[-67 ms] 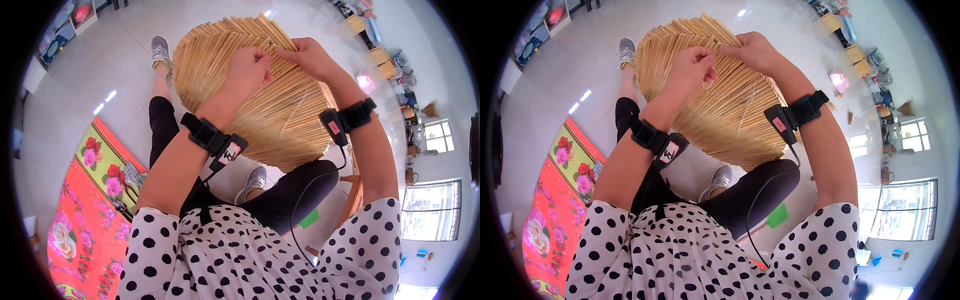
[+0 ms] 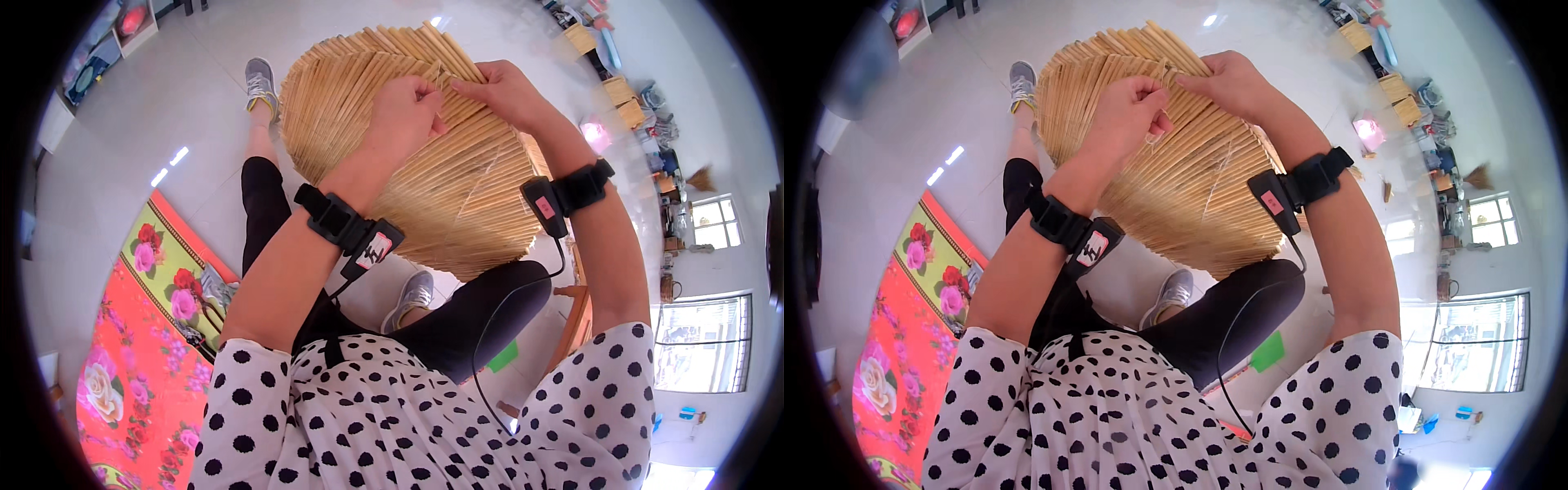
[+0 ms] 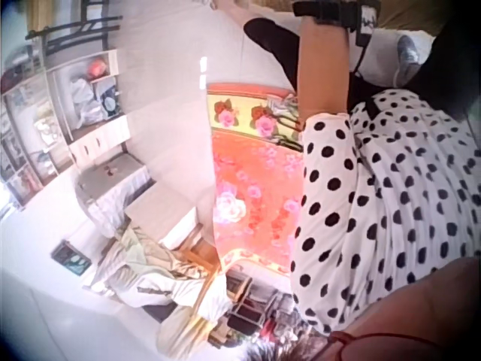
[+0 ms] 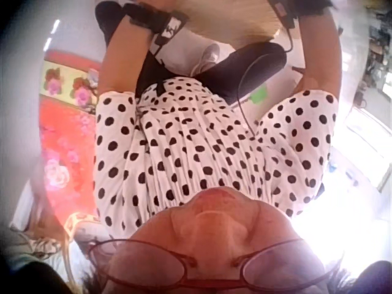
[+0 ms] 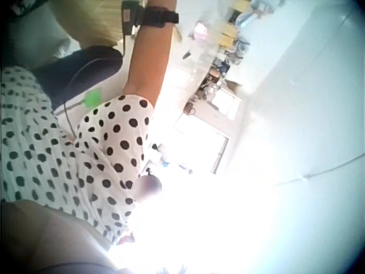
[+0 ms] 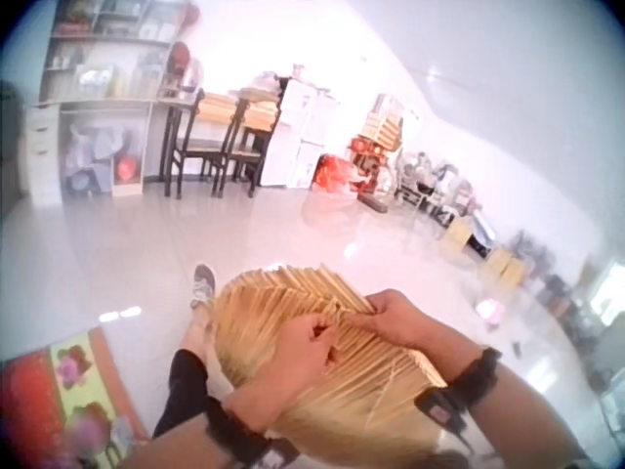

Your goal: The person weaves a large, circular bamboo mat by hand, using a thin string to bind the bamboo strips together. They use scissors to trim the excess string and adjust the mat's shape. Another person is visible in the background working on a similar mat.

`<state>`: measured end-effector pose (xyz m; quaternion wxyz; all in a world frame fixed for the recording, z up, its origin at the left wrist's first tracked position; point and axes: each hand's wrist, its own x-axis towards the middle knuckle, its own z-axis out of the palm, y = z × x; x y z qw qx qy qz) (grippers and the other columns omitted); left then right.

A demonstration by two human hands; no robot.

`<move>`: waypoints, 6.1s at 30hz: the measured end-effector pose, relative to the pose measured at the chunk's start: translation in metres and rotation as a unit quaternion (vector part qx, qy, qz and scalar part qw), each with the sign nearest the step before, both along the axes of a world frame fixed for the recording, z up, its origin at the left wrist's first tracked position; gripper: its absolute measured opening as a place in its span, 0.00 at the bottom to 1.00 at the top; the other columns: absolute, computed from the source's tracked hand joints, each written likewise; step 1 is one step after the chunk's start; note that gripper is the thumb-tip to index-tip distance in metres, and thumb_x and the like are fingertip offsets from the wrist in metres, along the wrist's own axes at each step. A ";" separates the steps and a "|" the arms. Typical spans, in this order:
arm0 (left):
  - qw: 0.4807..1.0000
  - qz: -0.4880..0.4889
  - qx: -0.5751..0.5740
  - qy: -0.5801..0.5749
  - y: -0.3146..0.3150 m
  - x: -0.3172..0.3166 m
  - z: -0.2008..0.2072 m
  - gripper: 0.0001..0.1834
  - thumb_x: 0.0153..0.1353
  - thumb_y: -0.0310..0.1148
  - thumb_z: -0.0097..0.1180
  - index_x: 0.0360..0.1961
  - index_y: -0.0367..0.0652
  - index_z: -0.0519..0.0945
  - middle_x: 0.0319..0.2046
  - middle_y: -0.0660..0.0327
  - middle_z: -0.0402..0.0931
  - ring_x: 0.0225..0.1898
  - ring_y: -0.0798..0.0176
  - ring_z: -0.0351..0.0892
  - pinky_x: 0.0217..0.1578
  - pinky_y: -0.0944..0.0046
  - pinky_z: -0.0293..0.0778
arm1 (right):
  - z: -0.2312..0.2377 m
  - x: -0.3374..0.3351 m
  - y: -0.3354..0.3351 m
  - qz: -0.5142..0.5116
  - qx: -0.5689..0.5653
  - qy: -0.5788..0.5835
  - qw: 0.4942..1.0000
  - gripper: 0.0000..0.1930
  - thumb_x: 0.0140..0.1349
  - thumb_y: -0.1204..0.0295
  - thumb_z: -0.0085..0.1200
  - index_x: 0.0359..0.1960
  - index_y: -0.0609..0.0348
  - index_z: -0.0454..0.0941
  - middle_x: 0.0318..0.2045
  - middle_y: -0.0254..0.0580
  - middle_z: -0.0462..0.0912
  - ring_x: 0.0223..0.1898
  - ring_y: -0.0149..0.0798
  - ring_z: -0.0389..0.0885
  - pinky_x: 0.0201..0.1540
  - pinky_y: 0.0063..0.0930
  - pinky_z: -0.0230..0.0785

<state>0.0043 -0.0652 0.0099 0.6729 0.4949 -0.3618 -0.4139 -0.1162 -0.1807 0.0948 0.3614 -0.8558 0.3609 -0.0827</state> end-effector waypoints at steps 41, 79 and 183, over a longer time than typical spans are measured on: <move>0.956 0.253 -0.145 -0.042 -0.028 -0.059 -0.028 0.03 0.62 0.23 0.57 0.35 0.34 0.79 0.21 0.64 0.76 0.19 0.74 0.75 0.21 0.73 0.71 | -0.010 -0.001 0.002 0.012 -0.152 -0.017 0.988 0.17 0.58 0.60 0.59 0.31 0.66 0.81 0.18 0.45 0.78 0.20 0.36 0.74 0.28 0.33 0.68; 0.925 0.128 -0.061 -0.353 0.049 0.004 0.006 0.09 0.59 0.28 0.58 0.39 0.38 0.84 0.22 0.53 0.80 0.19 0.65 0.75 0.24 0.66 0.69 | 0.002 -0.011 0.039 0.003 -0.261 0.023 0.965 0.17 0.58 0.60 0.61 0.33 0.66 0.81 0.21 0.53 0.78 0.24 0.50 0.77 0.30 0.38 0.69; 0.915 -0.057 -0.009 -0.398 0.202 0.028 -0.030 0.14 0.50 0.17 0.59 0.41 0.36 0.83 0.37 0.52 0.83 0.37 0.50 0.82 0.41 0.61 0.76 | -0.059 -0.025 0.203 0.098 -0.424 -0.072 0.898 0.19 0.38 0.75 0.54 0.35 0.72 0.78 0.28 0.42 0.76 0.26 0.36 0.76 0.22 0.22 0.71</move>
